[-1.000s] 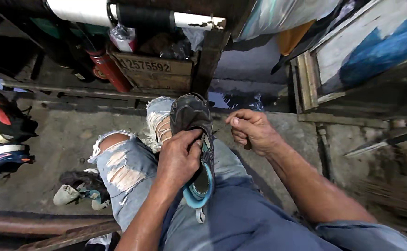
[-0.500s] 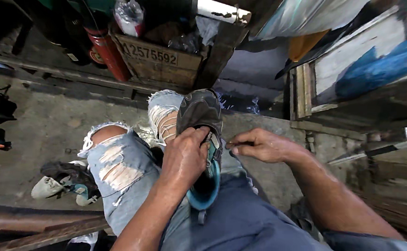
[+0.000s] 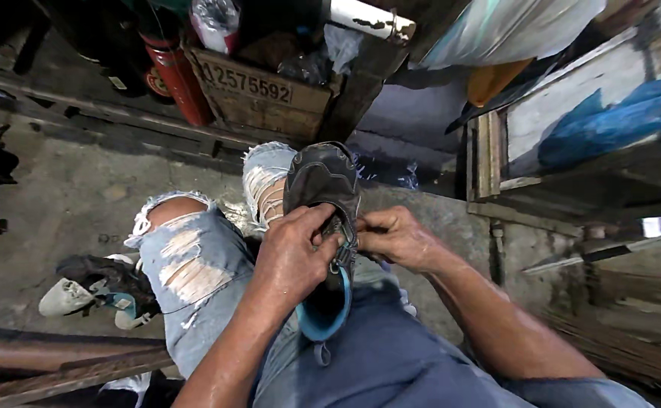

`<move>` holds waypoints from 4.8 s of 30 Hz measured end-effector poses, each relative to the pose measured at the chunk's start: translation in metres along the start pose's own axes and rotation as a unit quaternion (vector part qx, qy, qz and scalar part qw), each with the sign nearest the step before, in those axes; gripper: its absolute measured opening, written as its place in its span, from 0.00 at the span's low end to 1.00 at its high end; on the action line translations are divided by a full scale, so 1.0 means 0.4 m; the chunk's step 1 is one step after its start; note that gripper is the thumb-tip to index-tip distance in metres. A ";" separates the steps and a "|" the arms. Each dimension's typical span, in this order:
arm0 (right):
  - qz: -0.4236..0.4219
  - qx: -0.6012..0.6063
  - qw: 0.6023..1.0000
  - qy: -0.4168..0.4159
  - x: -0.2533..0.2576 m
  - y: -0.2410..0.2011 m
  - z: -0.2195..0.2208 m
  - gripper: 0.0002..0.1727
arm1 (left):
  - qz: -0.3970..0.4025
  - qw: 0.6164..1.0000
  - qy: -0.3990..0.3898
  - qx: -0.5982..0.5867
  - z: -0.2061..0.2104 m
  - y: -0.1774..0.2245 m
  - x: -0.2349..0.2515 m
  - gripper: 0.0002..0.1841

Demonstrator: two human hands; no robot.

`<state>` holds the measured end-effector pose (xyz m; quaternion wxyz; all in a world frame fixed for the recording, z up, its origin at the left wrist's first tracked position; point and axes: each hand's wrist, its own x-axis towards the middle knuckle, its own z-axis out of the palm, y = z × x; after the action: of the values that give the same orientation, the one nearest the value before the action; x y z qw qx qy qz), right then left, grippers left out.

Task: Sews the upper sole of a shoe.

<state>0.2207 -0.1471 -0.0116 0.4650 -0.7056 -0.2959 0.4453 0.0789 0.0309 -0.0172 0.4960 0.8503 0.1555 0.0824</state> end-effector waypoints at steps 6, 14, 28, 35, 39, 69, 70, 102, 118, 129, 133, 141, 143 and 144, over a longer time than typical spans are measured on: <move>-0.005 0.069 0.998 0.009 -0.036 0.013 -0.058 0.07 | -0.010 0.996 -0.023 0.081 0.012 0.032 0.003 0.19; -0.058 0.386 0.920 0.030 -0.036 0.029 -0.107 0.13 | 0.018 0.983 -0.045 0.179 0.052 0.049 0.008 0.19; -0.031 0.005 0.952 0.304 -0.126 -0.060 -0.345 0.13 | -0.008 0.974 0.047 -0.223 -0.036 -0.054 -0.018 0.06; -0.157 -0.279 0.919 0.229 0.000 -0.114 -0.153 0.30 | -0.004 0.979 0.002 -0.203 -0.053 -0.076 -0.020 0.06; -0.231 -0.215 0.947 0.053 0.088 -0.155 0.025 0.35 | 0.002 0.993 0.036 -0.117 -0.078 -0.060 -0.038 0.12; -0.169 -0.084 0.982 -0.020 0.116 -0.170 0.047 0.34 | 0.069 0.991 -0.019 -0.109 -0.119 -0.012 -0.080 0.36; -0.165 -0.080 0.983 -0.023 0.115 -0.171 0.045 0.34 | 0.073 0.990 -0.027 -0.119 -0.106 -0.009 -0.074 0.42; -0.091 0.122 0.987 -0.043 0.162 -0.279 -0.029 0.16 | -0.050 0.997 -0.056 -0.021 -0.074 0.024 -0.039 0.12; -0.198 -0.125 0.972 -0.030 0.128 -0.191 -0.015 0.16 | -0.029 0.990 -0.072 -0.114 -0.104 0.001 -0.051 0.21; -0.207 -0.222 0.953 0.009 0.130 -0.177 0.012 0.15 | -0.020 0.992 0.045 -0.117 -0.122 -0.083 -0.056 0.15; -0.203 -0.231 0.951 0.016 0.130 -0.173 0.019 0.15 | -0.056 0.990 0.117 -0.056 -0.098 -0.074 -0.048 0.17; -0.208 -0.168 0.964 0.013 0.111 -0.172 0.029 0.12 | -0.025 0.980 -0.043 -0.194 -0.127 -0.002 -0.052 0.27; -0.219 -0.104 0.969 0.038 0.097 -0.156 0.012 0.09 | -0.030 0.970 0.020 -0.240 -0.088 0.009 -0.048 0.18; -0.207 -0.061 0.975 0.059 0.087 -0.142 -0.002 0.09 | -0.026 0.961 0.044 -0.272 -0.073 0.004 -0.050 0.16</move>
<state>0.2362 -0.0962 0.0284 0.5201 -0.6809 -0.4342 0.2780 0.0521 0.0470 -0.0011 0.7032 0.6747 0.1705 0.1457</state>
